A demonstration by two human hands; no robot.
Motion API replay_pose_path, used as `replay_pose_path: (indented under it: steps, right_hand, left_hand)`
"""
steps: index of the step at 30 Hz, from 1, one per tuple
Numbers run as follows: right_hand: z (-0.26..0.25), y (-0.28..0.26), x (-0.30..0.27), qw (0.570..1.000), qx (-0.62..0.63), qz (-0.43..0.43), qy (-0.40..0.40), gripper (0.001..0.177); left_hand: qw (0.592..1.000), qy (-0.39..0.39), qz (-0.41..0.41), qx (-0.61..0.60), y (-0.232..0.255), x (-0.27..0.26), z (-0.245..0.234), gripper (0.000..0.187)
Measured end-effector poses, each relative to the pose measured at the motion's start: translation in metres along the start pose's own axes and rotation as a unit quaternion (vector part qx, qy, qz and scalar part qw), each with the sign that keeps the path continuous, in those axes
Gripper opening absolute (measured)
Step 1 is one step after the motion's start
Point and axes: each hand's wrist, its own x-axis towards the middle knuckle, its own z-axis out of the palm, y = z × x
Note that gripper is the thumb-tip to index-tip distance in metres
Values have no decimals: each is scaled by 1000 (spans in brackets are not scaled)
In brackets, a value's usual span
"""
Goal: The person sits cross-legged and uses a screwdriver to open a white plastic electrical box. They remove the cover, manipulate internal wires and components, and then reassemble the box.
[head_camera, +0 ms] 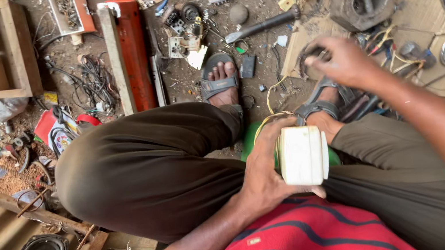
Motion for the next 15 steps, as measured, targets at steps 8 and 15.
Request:
replay_pose_path:
  steps: [8, 15]
  right_hand:
    - [-88, 75, -40, 958, -280, -62, -9, 59]
    - [-174, 195, -106, 968, -54, -4, 244, 32]
  left_hand:
    - [881, 23, -193, -431, -11, -10, 14, 102]
    - [912, 19, -121, -390, 1, -8, 6, 106]
